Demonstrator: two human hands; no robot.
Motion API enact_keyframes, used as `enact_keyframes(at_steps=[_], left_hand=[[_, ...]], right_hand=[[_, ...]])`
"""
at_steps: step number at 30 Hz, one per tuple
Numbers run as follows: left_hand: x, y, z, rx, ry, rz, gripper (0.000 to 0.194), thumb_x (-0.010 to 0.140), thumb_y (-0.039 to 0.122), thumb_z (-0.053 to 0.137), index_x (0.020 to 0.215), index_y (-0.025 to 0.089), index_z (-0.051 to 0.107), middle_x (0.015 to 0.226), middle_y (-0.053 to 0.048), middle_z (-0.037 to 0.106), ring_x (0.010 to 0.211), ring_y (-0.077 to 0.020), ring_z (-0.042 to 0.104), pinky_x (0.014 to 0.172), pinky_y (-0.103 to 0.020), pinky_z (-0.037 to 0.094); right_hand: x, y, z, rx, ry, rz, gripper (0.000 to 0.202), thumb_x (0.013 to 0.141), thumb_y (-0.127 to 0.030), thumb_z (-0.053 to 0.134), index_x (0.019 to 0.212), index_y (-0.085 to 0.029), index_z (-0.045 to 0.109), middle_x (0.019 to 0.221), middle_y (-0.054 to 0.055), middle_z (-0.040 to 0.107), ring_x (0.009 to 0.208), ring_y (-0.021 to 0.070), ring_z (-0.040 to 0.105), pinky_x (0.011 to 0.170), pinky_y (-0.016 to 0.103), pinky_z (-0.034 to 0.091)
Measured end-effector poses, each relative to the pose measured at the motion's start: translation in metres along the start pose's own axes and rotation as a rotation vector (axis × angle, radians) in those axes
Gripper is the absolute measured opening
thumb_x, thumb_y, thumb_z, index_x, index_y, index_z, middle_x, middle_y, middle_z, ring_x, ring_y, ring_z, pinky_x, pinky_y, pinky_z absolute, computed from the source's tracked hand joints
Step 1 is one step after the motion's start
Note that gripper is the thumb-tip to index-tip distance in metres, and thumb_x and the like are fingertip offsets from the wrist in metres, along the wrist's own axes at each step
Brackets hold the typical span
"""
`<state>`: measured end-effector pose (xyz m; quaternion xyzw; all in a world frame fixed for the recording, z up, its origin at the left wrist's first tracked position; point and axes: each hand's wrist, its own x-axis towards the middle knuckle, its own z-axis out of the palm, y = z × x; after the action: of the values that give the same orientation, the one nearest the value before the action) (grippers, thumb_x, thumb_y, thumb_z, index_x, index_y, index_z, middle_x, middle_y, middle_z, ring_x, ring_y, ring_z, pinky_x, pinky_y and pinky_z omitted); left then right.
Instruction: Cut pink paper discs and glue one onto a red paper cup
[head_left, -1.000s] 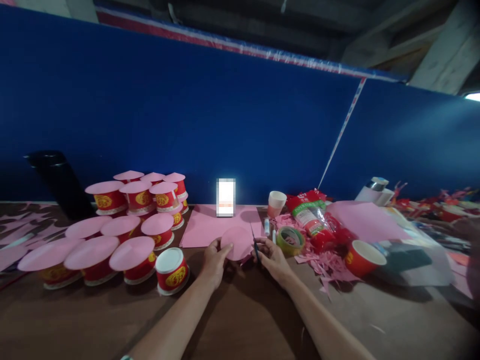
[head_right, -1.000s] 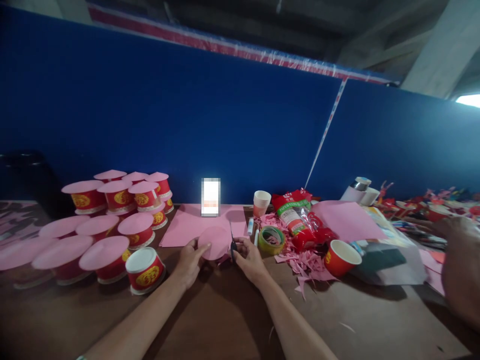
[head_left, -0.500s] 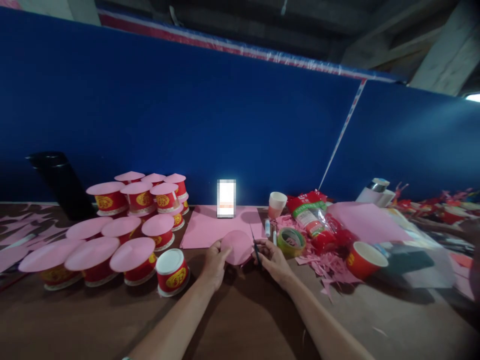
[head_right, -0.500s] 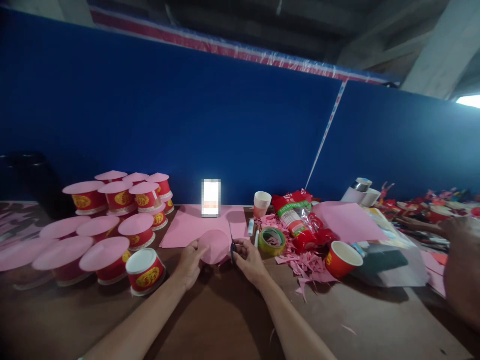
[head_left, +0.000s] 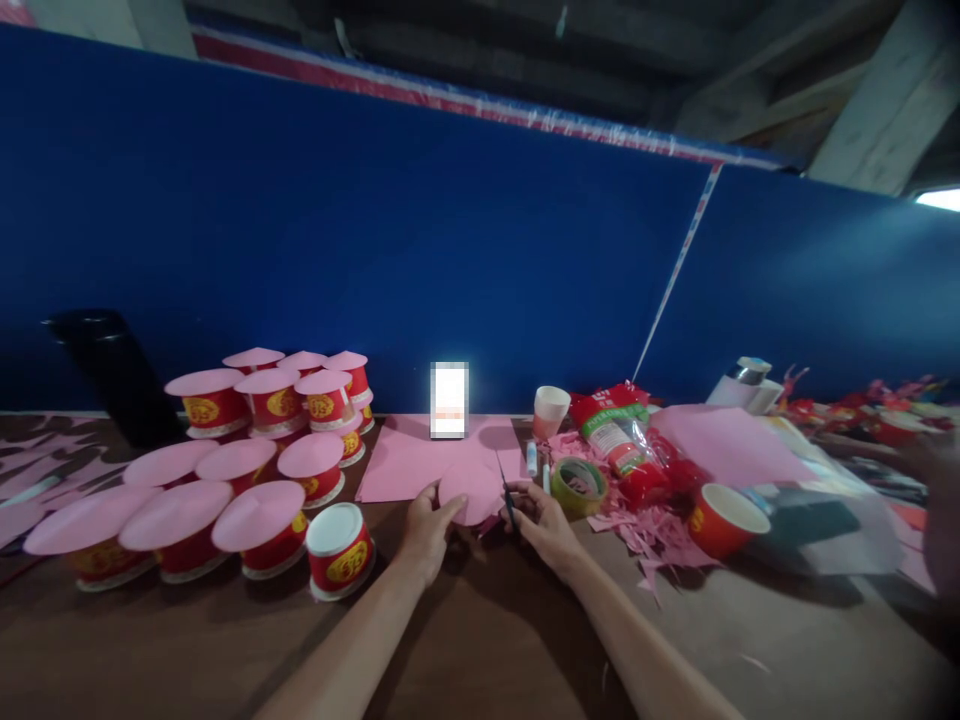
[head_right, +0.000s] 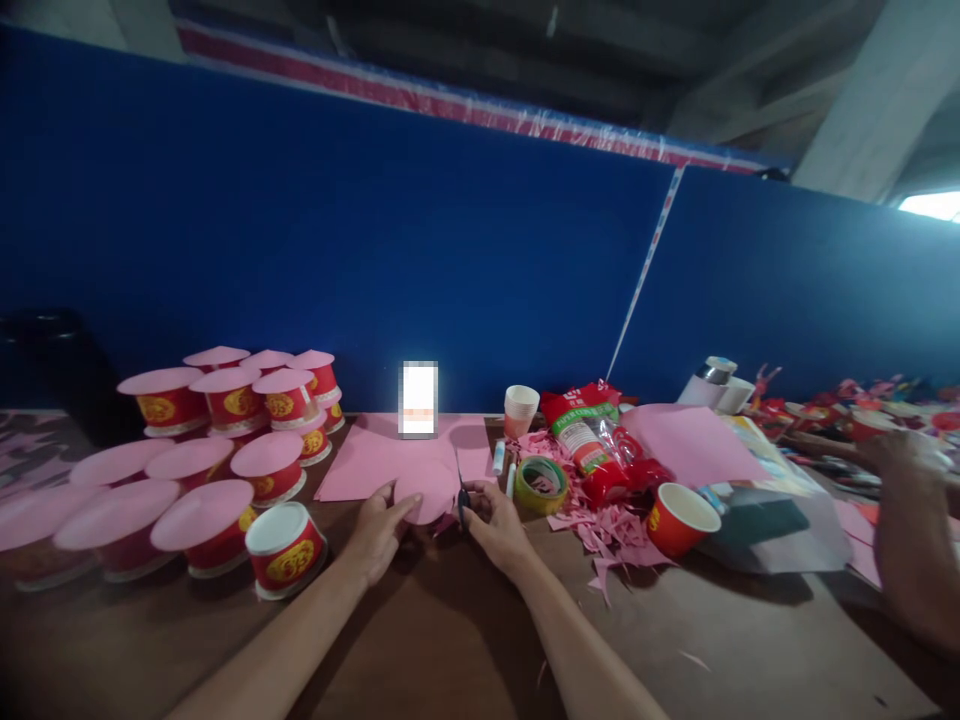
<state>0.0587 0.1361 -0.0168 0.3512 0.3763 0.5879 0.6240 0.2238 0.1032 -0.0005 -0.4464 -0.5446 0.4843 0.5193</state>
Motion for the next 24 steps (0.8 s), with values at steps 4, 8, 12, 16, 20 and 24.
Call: enact_keyframes(at_steps=[4,8,12,16,20,24], left_hand=[[-0.001,0.002,0.001,-0.052,-0.026,-0.051,0.034,0.057,0.023,0.073,0.086,0.01,0.059,0.065,-0.004,0.066,0.058,-0.0162,0.063,0.055,-0.026,0.05],[-0.005,0.008,0.004,-0.084,-0.044,-0.056,0.032,0.058,0.022,0.073,0.084,0.011,0.059,0.068,-0.005,0.067,0.062,-0.0171,0.064,0.056,-0.026,0.051],[-0.008,0.011,0.007,-0.11,-0.066,-0.062,0.034,0.061,0.023,0.071,0.09,0.013,0.057,0.075,-0.005,0.068,0.066,-0.0175,0.065,0.059,-0.027,0.052],[-0.007,0.01,0.007,-0.14,-0.064,-0.047,0.035,0.059,0.02,0.071,0.091,0.014,0.056,0.078,-0.004,0.067,0.067,-0.0157,0.064,0.063,-0.027,0.052],[-0.005,0.006,0.006,-0.134,-0.058,-0.03,0.037,0.057,0.018,0.072,0.089,0.014,0.055,0.073,-0.003,0.066,0.066,-0.0154,0.064,0.065,-0.028,0.051],[-0.002,0.003,0.005,-0.105,-0.035,-0.044,0.039,0.057,0.02,0.072,0.091,0.014,0.055,0.071,-0.003,0.066,0.062,-0.0141,0.063,0.062,-0.027,0.05]], right_hand=[[0.0,0.001,0.0,0.004,-0.007,-0.005,0.038,0.067,-0.034,0.066,0.098,-0.017,0.051,0.071,0.0,0.058,0.058,0.0107,0.055,0.048,0.019,0.042],[0.001,0.005,-0.001,0.021,-0.014,-0.008,0.038,0.068,-0.035,0.065,0.099,-0.017,0.05,0.07,0.0,0.057,0.058,0.0107,0.055,0.047,0.019,0.042],[0.002,0.007,-0.002,0.036,-0.015,0.002,0.039,0.068,-0.035,0.065,0.099,-0.017,0.05,0.072,0.0,0.057,0.056,0.0098,0.054,0.046,0.018,0.04],[0.001,0.005,-0.002,0.022,-0.013,0.003,0.039,0.068,-0.035,0.066,0.1,-0.017,0.05,0.071,0.0,0.058,0.058,0.0105,0.054,0.048,0.019,0.042],[0.001,0.002,0.0,-0.001,-0.004,-0.004,0.038,0.068,-0.034,0.066,0.098,-0.018,0.051,0.071,0.0,0.058,0.06,0.0117,0.056,0.05,0.02,0.044],[0.001,0.003,0.0,-0.013,-0.004,-0.007,0.038,0.068,-0.035,0.066,0.098,-0.018,0.051,0.069,0.0,0.057,0.06,0.0125,0.057,0.049,0.021,0.044]])
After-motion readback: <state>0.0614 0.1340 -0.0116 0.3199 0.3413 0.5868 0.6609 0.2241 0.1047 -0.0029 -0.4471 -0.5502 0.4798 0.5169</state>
